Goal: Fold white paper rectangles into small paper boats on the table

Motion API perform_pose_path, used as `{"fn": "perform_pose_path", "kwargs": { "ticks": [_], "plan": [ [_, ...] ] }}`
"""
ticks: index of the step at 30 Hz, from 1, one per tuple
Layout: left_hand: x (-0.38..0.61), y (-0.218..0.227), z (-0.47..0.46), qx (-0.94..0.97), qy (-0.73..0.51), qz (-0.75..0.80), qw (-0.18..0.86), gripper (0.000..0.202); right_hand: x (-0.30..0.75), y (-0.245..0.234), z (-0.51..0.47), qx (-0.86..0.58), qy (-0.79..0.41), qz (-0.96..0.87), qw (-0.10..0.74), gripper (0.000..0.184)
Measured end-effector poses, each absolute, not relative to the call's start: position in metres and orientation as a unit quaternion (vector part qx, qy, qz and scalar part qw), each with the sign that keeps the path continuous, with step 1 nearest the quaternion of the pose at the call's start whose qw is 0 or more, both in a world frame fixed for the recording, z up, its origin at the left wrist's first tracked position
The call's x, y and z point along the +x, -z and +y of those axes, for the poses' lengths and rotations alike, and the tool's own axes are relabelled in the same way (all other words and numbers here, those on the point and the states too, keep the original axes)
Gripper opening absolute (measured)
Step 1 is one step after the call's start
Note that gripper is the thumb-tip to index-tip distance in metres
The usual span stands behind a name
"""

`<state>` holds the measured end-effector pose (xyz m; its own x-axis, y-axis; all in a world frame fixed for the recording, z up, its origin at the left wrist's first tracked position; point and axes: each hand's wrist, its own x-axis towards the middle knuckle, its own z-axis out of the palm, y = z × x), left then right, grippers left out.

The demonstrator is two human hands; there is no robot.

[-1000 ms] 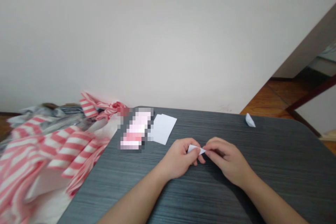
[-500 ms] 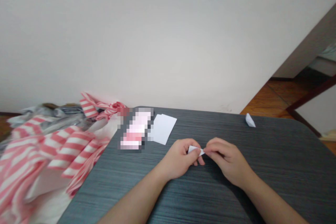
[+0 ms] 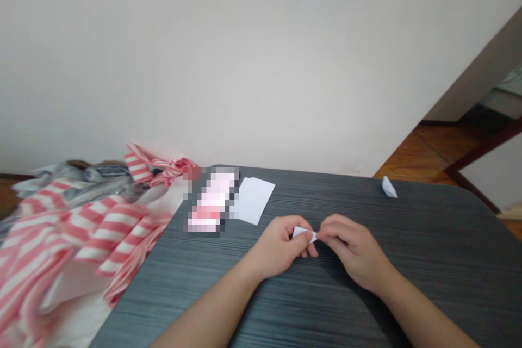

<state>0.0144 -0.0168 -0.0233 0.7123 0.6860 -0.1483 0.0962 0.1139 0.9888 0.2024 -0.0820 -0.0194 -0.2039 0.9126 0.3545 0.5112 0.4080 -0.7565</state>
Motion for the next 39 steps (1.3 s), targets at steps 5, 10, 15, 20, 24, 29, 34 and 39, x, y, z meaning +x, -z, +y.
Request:
{"fn": "perform_pose_path", "kwargs": {
  "ticks": [5,10,15,20,24,29,34,39],
  "plan": [
    [0.0151,0.0242,-0.017,0.631,-0.215,0.319,0.674,0.022,0.2029,0.0211,-0.0822,-0.471,-0.233,-0.756,0.39,0.022],
    [0.0151,0.0247,-0.0177,0.642,-0.213,0.331,0.659,0.02,0.2026,0.0203,-0.0818,-0.463,-0.243,-0.766,0.373,0.026],
    [0.0159,0.0232,-0.0185,0.623,-0.222,0.34,0.668,0.019,0.2024,0.0222,-0.0843,-0.535,-0.294,-0.687,0.393,0.018],
    [0.0168,0.0228,-0.0193,0.62,-0.23,0.341,0.668,0.017,0.1995,0.021,-0.084,-0.592,-0.351,-0.624,0.37,0.025],
    [0.0164,0.0248,-0.0193,0.632,-0.227,0.331,0.663,0.016,0.1964,0.0186,-0.0827,-0.59,-0.364,-0.636,0.339,0.031],
    [0.0157,0.0246,-0.0192,0.656,-0.232,0.327,0.64,0.016,0.1944,0.0174,-0.083,-0.568,-0.352,-0.661,0.341,0.025],
    [0.0148,0.0216,-0.0192,0.669,-0.221,0.329,0.629,0.017,0.1943,0.0167,-0.0819,-0.564,-0.345,-0.672,0.332,0.022],
    [0.0151,0.0208,-0.0186,0.666,-0.209,0.332,0.634,0.021,0.1958,0.0178,-0.081,-0.569,-0.324,-0.681,0.328,0.021]
  ]
}}
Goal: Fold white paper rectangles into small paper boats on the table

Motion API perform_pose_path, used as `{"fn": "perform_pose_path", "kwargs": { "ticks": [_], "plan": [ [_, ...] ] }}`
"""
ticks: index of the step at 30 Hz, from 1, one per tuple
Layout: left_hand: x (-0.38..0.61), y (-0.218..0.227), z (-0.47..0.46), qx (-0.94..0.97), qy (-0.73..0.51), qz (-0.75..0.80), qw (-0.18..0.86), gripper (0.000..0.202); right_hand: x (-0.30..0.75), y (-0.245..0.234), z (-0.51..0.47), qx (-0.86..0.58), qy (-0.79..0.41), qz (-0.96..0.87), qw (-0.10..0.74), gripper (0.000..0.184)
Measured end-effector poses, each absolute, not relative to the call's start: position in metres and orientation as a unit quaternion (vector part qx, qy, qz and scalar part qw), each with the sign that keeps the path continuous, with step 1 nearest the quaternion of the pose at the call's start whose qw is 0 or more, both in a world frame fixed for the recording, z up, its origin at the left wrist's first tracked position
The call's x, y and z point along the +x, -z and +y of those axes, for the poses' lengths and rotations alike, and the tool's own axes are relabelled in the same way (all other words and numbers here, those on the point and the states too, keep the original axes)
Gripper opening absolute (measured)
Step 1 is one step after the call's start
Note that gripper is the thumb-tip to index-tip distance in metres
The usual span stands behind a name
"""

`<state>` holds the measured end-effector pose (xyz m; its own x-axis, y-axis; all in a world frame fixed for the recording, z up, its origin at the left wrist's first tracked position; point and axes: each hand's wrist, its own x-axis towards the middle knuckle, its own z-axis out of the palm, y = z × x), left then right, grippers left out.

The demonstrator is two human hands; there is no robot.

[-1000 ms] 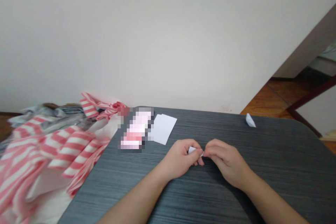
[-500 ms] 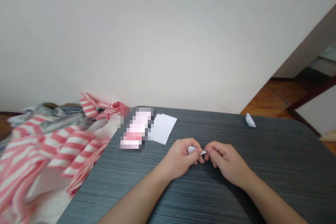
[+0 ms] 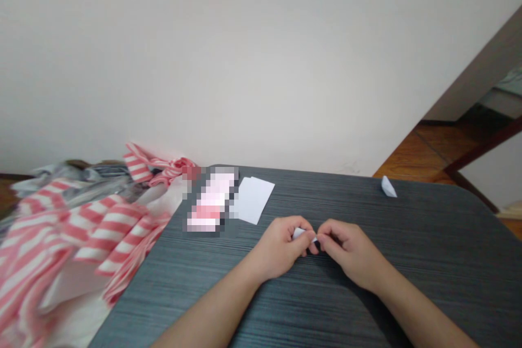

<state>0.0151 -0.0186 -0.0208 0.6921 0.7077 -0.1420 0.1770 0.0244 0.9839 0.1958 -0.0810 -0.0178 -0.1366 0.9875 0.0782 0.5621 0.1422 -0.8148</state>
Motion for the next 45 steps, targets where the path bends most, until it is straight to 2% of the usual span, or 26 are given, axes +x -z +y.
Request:
{"fn": "perform_pose_path", "kwargs": {
  "ticks": [13,28,34,45],
  "plan": [
    [0.015,0.0236,-0.0189,0.664,-0.208,0.344,0.631,0.02,0.1944,0.0171,-0.082,-0.577,-0.33,-0.663,0.344,0.029],
    [0.0159,0.0218,-0.0184,0.65,-0.228,0.327,0.647,0.026,0.1978,0.018,-0.0817,-0.581,-0.301,-0.679,0.333,0.021],
    [0.0167,0.0254,-0.0181,0.656,-0.218,0.335,0.64,0.018,0.1993,0.0194,-0.082,-0.585,-0.3,-0.674,0.337,0.021],
    [0.0145,0.022,-0.0178,0.689,-0.208,0.319,0.616,0.018,0.1957,0.0162,-0.0817,-0.568,-0.327,-0.676,0.337,0.023]
  ]
}}
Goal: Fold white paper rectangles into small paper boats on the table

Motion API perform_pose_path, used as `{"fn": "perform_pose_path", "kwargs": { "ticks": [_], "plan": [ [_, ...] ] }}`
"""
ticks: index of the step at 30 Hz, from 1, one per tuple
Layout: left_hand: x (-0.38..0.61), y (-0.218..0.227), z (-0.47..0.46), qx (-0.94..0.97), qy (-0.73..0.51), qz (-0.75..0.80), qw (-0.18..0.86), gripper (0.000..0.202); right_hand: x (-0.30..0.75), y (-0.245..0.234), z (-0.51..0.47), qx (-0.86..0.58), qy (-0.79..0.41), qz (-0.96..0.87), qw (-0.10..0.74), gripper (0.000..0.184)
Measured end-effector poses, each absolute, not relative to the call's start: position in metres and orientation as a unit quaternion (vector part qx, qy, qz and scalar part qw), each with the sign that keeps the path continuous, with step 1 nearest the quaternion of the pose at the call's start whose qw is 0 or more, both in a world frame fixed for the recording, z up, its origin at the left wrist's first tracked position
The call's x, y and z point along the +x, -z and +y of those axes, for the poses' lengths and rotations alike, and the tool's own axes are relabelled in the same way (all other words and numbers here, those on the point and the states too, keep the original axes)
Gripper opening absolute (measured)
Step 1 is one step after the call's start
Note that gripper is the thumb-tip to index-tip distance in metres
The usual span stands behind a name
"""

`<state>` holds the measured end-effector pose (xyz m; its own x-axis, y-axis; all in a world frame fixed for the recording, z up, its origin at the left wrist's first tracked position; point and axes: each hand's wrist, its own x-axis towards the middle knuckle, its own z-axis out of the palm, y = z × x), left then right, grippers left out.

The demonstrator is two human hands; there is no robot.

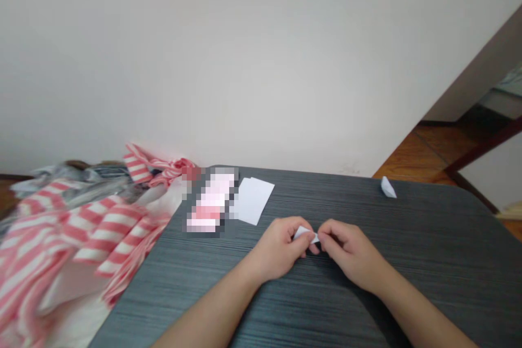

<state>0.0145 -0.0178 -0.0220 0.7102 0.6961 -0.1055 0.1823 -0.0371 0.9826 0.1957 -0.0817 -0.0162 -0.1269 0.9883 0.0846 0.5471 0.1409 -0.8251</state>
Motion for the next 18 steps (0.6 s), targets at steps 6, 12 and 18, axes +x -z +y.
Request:
{"fn": "perform_pose_path", "kwargs": {
  "ticks": [6,12,18],
  "plan": [
    [0.0148,0.0226,-0.019,0.684,-0.214,0.321,0.619,0.018,0.1968,0.0183,-0.0812,-0.568,-0.329,-0.678,0.332,0.021],
    [0.0153,0.0234,-0.0192,0.678,-0.213,0.324,0.625,0.017,0.1967,0.017,-0.0816,-0.571,-0.338,-0.67,0.332,0.022],
    [0.0157,0.0249,-0.0189,0.673,-0.213,0.324,0.63,0.016,0.195,0.0138,-0.0813,-0.573,-0.357,-0.657,0.335,0.022]
  ]
}}
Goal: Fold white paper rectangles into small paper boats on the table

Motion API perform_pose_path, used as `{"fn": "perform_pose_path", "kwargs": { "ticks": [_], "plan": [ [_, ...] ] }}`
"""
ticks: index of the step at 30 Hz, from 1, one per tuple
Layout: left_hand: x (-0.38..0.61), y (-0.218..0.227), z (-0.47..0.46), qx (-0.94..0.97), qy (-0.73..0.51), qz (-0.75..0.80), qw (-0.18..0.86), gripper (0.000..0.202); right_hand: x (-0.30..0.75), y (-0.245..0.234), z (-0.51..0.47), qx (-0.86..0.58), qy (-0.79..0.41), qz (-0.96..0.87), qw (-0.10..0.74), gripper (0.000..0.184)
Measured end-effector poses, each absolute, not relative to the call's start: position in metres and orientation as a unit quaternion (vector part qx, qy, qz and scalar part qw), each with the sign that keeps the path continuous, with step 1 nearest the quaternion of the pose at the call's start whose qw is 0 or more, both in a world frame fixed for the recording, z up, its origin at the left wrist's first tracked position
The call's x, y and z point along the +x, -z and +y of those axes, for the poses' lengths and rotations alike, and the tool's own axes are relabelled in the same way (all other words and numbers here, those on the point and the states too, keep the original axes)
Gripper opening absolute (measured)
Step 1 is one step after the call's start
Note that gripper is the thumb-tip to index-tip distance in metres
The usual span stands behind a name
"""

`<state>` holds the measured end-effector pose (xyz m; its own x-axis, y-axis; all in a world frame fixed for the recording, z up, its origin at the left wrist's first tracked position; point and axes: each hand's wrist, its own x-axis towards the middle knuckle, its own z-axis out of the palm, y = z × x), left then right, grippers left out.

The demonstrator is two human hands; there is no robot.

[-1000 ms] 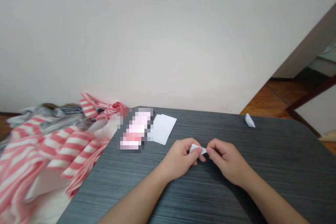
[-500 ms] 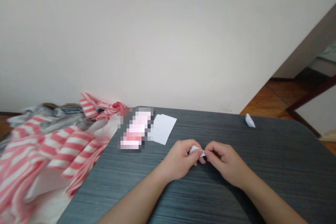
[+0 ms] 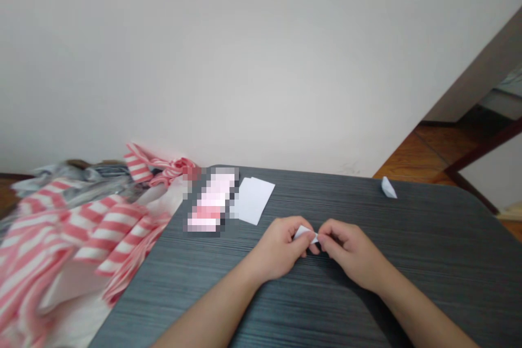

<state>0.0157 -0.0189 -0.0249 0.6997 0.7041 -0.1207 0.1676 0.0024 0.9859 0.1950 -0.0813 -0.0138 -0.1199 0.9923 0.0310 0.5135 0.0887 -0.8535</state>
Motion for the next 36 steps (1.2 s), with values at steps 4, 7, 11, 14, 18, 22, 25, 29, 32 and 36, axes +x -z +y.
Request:
{"fn": "perform_pose_path", "kwargs": {
  "ticks": [4,7,11,14,18,22,25,29,32,36],
  "plan": [
    [0.016,0.023,-0.019,0.677,-0.211,0.323,0.627,0.016,0.195,0.013,-0.081,-0.57,-0.363,-0.66,0.33,0.021],
    [0.016,0.022,-0.019,0.666,-0.219,0.319,0.638,0.019,0.197,0.014,-0.081,-0.574,-0.359,-0.658,0.33,0.021],
    [0.017,0.024,-0.019,0.641,-0.235,0.31,0.662,0.025,0.205,0.016,-0.081,-0.592,-0.35,-0.643,0.336,0.022],
    [0.018,0.027,-0.018,0.63,-0.236,0.317,0.668,0.026,0.209,0.017,-0.081,-0.607,-0.341,-0.634,0.336,0.022],
    [0.018,0.027,-0.019,0.627,-0.233,0.336,0.663,0.025,0.21,0.02,-0.081,-0.616,-0.338,-0.624,0.341,0.022],
    [0.017,0.024,-0.019,0.621,-0.239,0.324,0.672,0.029,0.211,0.024,-0.081,-0.622,-0.356,-0.609,0.342,0.022],
    [0.016,0.025,-0.017,0.601,-0.256,0.291,0.699,0.042,0.214,0.029,-0.081,-0.623,-0.398,-0.571,0.358,0.025],
    [0.016,0.029,-0.016,0.572,-0.272,0.299,0.714,0.036,0.213,0.032,-0.083,-0.575,-0.529,-0.483,0.396,0.031],
    [0.016,0.028,-0.017,0.617,-0.267,0.294,0.679,0.025,0.208,0.03,-0.084,-0.546,-0.612,-0.423,0.385,0.036],
    [0.014,0.022,-0.017,0.703,-0.281,0.259,0.599,0.023,0.202,0.029,-0.085,-0.531,-0.648,-0.406,0.365,0.037]
  ]
}}
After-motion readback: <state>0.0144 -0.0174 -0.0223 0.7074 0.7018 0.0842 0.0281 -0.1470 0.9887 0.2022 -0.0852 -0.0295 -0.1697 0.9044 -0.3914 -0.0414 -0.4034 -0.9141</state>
